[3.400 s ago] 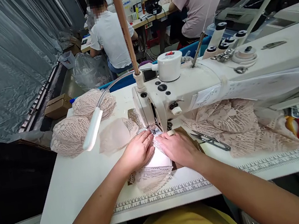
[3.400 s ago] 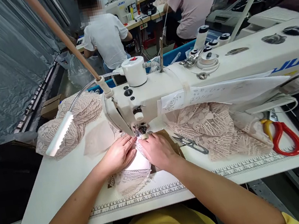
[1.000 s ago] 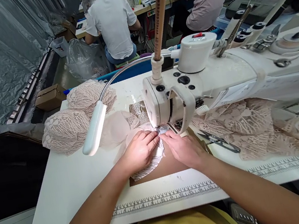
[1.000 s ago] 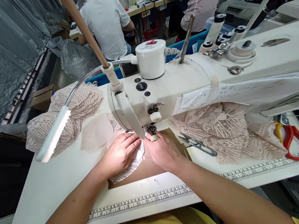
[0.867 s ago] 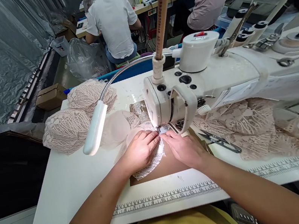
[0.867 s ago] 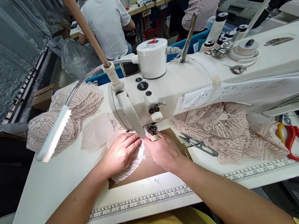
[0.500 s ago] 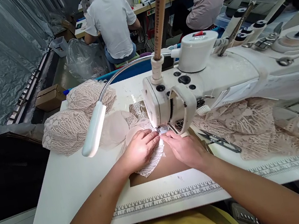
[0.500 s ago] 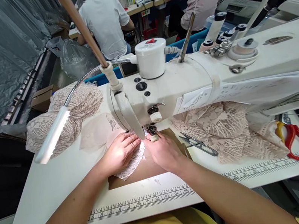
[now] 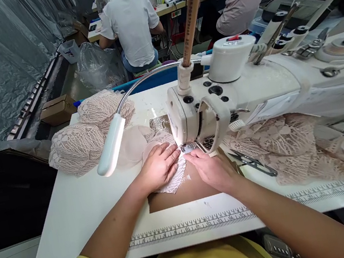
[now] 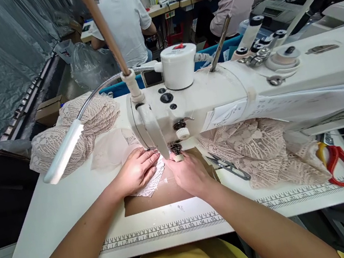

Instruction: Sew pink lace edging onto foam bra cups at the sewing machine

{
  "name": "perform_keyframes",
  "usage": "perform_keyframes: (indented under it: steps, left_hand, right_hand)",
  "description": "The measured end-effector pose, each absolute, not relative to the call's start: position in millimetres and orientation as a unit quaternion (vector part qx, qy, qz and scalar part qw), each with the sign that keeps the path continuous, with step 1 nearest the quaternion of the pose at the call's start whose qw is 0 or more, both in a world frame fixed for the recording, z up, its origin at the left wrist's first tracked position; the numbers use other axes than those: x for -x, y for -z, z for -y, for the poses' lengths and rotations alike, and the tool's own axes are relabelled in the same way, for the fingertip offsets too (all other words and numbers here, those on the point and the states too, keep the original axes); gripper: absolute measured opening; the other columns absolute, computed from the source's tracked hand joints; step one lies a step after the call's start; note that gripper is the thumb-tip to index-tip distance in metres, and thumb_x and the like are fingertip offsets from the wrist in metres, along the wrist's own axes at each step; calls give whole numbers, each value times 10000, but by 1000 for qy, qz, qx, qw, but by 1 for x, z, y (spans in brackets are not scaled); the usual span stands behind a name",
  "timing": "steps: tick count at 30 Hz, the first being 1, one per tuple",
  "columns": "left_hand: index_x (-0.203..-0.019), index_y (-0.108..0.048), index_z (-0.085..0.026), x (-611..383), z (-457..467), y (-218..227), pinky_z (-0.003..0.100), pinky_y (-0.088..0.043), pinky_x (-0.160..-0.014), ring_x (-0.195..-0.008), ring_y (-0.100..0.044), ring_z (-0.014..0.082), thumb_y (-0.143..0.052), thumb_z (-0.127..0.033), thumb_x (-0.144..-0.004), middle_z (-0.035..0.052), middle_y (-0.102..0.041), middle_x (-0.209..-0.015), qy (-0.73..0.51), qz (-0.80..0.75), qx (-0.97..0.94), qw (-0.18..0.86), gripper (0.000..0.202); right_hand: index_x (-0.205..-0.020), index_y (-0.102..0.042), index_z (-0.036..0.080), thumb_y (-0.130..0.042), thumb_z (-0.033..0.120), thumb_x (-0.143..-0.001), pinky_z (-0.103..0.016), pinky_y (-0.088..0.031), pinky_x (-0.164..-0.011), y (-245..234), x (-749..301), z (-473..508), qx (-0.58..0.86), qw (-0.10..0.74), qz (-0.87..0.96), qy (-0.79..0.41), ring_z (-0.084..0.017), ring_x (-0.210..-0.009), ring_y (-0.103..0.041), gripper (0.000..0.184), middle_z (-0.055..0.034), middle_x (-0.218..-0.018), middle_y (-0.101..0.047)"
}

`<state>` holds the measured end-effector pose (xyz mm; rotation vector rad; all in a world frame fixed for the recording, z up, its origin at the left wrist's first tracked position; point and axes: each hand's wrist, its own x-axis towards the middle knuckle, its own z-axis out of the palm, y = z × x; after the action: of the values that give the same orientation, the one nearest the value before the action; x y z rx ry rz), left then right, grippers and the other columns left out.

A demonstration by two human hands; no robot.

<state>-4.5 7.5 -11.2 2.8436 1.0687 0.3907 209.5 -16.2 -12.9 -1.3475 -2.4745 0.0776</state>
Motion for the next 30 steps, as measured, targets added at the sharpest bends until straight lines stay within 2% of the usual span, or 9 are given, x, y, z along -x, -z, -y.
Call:
perform_keyframes:
  steps: [6, 12, 20, 25, 30]
  left_hand:
    - [-1281, -537, -135, 7, -3, 5, 503, -376, -993, -1230, -444, 343, -464, -403, -917, 162, -517, -1351, -114, -334, -935, 45, 458]
    - [-1233, -570, -129, 5, 2, 3, 487, -374, -1022, -1229, -467, 311, -483, -418, -913, 156, -556, -1315, -139, -288, -945, 74, 440]
    - [-1232, -578, -141, 3, 2, 7, 444, -438, -965, -1160, -519, 260, -430, -235, -948, 117, -611, -1261, -162, -298, -938, 72, 333]
    - [-1243, -571, -137, -2, 1, 9, 450, -426, -962, -1165, -509, 267, -429, -227, -947, 115, -608, -1266, -157, -316, -934, 53, 340]
    - [-1241, -575, -138, -5, 1, 8, 466, -412, -953, -1155, -512, 283, -420, -240, -947, 125, -603, -1269, -147, -324, -933, 47, 347]
  right_hand:
    - [-1084, -693, 185, -433, 67, -852, -282, -444, -713, 15, -212, 16, 460, 209, 863, -25, -171, -782, -590, 368, -46, -1003, -701]
    - [-1096, -685, 194, -453, 61, -830, -264, -386, -570, 13, -213, 18, 439, 188, 878, -42, -145, -671, -547, 376, -45, -930, -689]
    - [-1080, -687, 201, -461, 84, -851, -284, -304, -527, 12, -211, 20, 453, 149, 878, -39, -141, -622, -476, 343, -36, -893, -668]
    - [-1162, -656, 205, -446, 82, -858, -286, -306, -545, 12, -208, 20, 478, 136, 867, -32, -151, -675, -503, 390, -38, -951, -670]
    - [-1130, -665, 209, -437, 83, -858, -278, -337, -588, 11, -206, 20, 486, 124, 865, -30, -162, -762, -544, 376, -48, -935, -665]
